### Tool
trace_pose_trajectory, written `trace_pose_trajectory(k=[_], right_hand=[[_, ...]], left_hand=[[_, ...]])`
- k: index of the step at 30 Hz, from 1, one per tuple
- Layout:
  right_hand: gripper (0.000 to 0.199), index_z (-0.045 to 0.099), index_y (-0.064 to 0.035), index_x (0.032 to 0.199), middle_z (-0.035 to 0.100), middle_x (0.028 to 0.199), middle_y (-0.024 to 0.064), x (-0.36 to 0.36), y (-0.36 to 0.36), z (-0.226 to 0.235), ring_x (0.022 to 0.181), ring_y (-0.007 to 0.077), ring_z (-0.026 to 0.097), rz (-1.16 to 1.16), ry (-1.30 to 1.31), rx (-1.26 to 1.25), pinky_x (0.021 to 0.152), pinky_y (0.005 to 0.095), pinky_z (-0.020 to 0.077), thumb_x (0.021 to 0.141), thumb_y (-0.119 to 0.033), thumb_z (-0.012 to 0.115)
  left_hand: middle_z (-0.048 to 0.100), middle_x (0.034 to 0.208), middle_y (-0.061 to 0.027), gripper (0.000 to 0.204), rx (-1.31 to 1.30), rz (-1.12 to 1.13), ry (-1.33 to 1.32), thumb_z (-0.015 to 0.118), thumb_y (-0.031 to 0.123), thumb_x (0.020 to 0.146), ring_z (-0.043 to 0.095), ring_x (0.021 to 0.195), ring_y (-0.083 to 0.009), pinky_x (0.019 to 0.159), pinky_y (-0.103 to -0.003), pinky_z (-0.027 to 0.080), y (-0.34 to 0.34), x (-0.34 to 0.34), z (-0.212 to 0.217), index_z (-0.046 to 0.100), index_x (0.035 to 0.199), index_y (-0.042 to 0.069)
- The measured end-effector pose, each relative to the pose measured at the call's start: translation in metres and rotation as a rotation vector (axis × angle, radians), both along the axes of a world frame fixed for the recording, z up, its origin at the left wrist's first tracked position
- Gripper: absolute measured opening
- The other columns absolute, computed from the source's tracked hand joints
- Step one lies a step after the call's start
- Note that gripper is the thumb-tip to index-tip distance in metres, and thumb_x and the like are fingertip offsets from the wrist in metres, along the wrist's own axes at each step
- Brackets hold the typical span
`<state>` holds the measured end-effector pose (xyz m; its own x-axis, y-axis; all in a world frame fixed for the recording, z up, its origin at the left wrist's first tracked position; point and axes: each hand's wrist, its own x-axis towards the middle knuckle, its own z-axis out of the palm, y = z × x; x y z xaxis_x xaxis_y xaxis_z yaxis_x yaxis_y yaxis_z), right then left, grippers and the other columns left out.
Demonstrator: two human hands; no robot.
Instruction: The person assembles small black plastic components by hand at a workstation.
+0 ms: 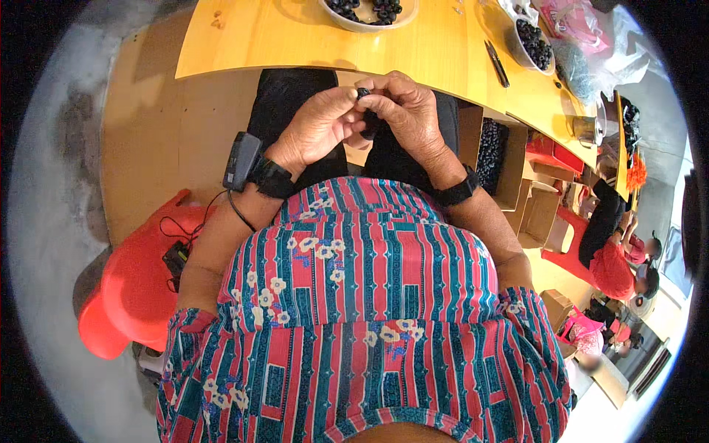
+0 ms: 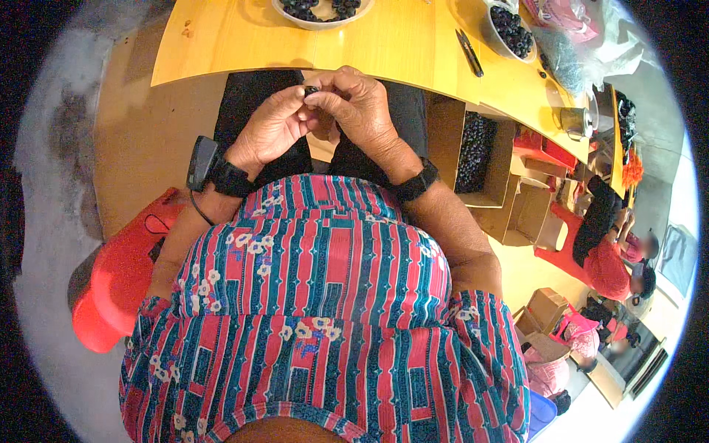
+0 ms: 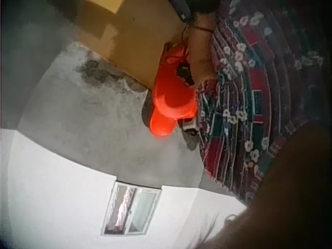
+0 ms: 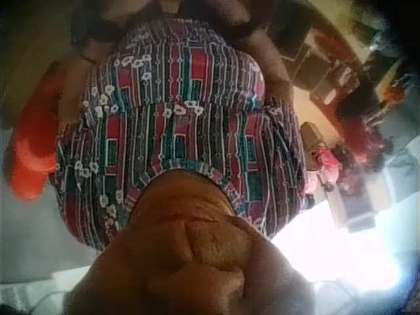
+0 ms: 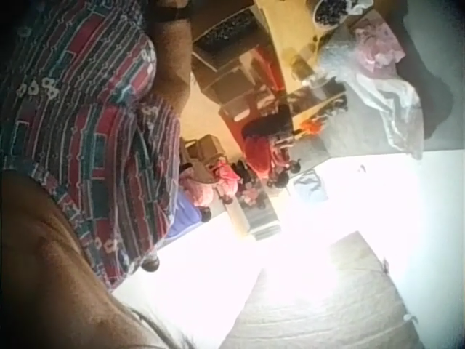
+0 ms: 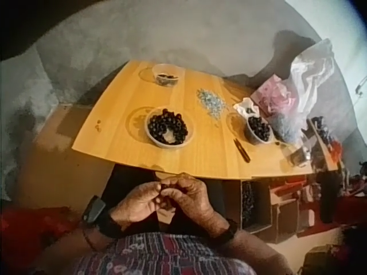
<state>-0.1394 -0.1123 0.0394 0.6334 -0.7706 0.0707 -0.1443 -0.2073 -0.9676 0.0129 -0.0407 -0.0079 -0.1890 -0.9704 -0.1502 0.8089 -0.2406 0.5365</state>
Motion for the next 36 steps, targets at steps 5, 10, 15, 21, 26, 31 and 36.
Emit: trace_pose_trajectory(k=[5,10,15,21,26,31,36], right_hand=[[0.016,0.064,-0.0031,0.092,0.062,0.081,0.0047,0.001,-0.002,0.017,0.074,0.0148,0.060,0.059,0.147,-0.351,0.069,0.0257,0.0476,0.078,-0.008,0.068],[0.022,0.065,-0.0077,0.094,0.058,0.076,0.0097,-0.001,-0.006,0.029,0.069,0.0262,0.059,0.165,0.139,-0.539,0.063,0.0340,0.0478,0.074,-0.017,0.069],[0.023,0.065,-0.0070,0.096,0.058,0.077,0.0092,-0.006,-0.009,0.052,0.069,0.0241,0.061,0.247,0.156,-0.394,0.062,0.0324,0.0489,0.075,-0.016,0.070],[0.009,0.067,-0.0030,0.082,0.062,0.075,0.0099,-0.003,-0.055,0.066,0.067,0.0248,0.061,-0.040,0.199,-0.567,0.061,0.0315,0.0488,0.073,-0.004,0.068],[0.008,0.068,-0.0075,0.081,0.061,0.077,0.0110,0.009,-0.103,0.070,0.072,0.0289,0.061,-0.061,0.384,-0.794,0.064,0.0351,0.0491,0.075,-0.009,0.062],[0.009,0.068,-0.0089,0.080,0.060,0.078,0.0072,0.032,-0.126,0.065,0.080,0.0262,0.059,0.105,0.615,-1.077,0.069,0.0386,0.0481,0.076,-0.010,0.059],[0.013,0.070,-0.0116,0.075,0.062,0.080,0.0082,0.057,-0.135,0.060,0.082,0.0265,0.061,0.181,0.907,-1.185,0.073,0.0389,0.0490,0.075,-0.015,0.058]], left_hand=[[0.051,0.071,0.0015,0.021,0.013,-0.010,0.046,0.061,0.028,0.087,0.056,0.068,-0.0127,0.065,-0.036,0.054,0.002,0.002,0.001,0.058,0.089,0.008],[0.056,0.079,0.0015,0.021,0.020,-0.087,-0.033,0.058,0.025,0.089,0.056,0.070,-0.0103,0.071,-0.030,0.052,0.007,0.002,0.005,0.058,0.099,0.007],[0.060,0.088,0.0004,0.020,-0.015,-0.065,-0.010,0.061,0.022,0.088,0.056,0.075,-0.0101,0.073,-0.027,0.048,0.011,-0.003,0.009,0.059,0.100,0.007],[0.059,0.087,0.0030,0.016,0.037,-0.038,0.034,0.062,0.017,0.087,0.056,0.079,-0.0081,0.073,-0.025,0.048,0.013,-0.006,0.017,0.060,0.099,0.008],[0.058,0.088,0.0040,0.014,0.080,-0.084,-0.036,0.061,0.018,0.088,0.055,0.080,-0.0054,0.073,-0.023,0.048,0.016,-0.006,0.028,0.060,0.099,0.009],[0.058,0.088,0.0038,0.015,0.057,-0.065,-0.017,0.062,0.018,0.087,0.055,0.081,-0.0053,0.073,-0.022,0.048,0.018,-0.009,0.031,0.060,0.099,0.009],[0.058,0.089,0.0036,0.015,0.035,-0.077,0.004,0.062,0.017,0.087,0.055,0.081,-0.0059,0.074,-0.022,0.048,0.016,0.000,0.026,0.060,0.099,0.008]])
